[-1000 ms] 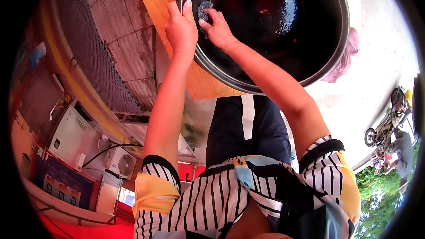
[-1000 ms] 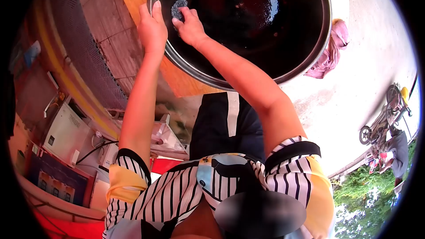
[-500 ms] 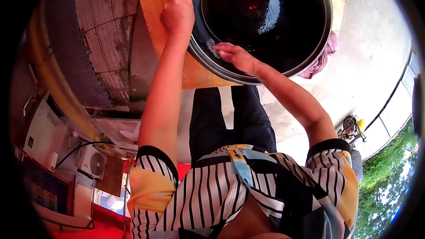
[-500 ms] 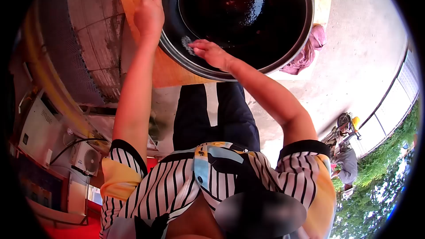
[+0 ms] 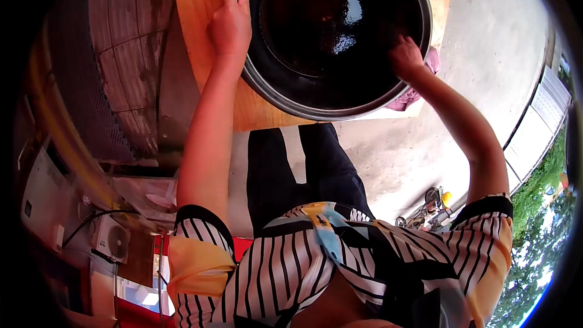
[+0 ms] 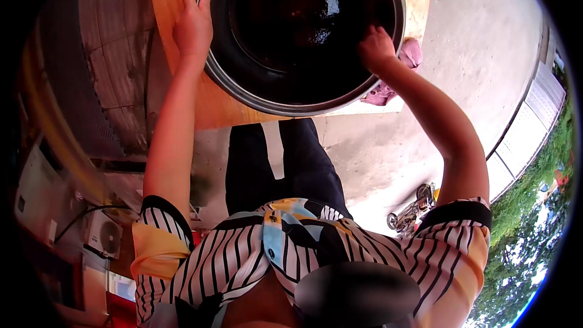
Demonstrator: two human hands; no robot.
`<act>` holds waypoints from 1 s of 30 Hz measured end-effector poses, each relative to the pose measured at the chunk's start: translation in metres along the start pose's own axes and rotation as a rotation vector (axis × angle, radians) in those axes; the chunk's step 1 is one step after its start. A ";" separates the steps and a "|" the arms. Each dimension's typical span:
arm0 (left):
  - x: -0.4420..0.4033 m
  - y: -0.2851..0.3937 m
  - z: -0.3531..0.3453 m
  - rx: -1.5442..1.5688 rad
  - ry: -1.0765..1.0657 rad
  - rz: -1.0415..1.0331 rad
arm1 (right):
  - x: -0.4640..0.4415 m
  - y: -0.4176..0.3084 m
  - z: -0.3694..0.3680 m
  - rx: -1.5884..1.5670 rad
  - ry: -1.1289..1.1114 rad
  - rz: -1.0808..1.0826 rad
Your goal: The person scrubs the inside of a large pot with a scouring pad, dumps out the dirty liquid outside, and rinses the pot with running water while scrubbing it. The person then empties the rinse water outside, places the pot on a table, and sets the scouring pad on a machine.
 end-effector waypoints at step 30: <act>-0.002 0.001 0.001 0.182 -0.008 -0.081 | -0.175 -0.022 0.090 -1.687 1.375 -0.857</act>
Point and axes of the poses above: each hand's wrist, its own x-axis away from the middle knuckle, its own z-axis out of the back of the hand, y = z × x, the point moved 2 cm from there along -x, towards the middle knuckle, and after that the axes turned 7 degrees about -x, right-handed, at the moved point
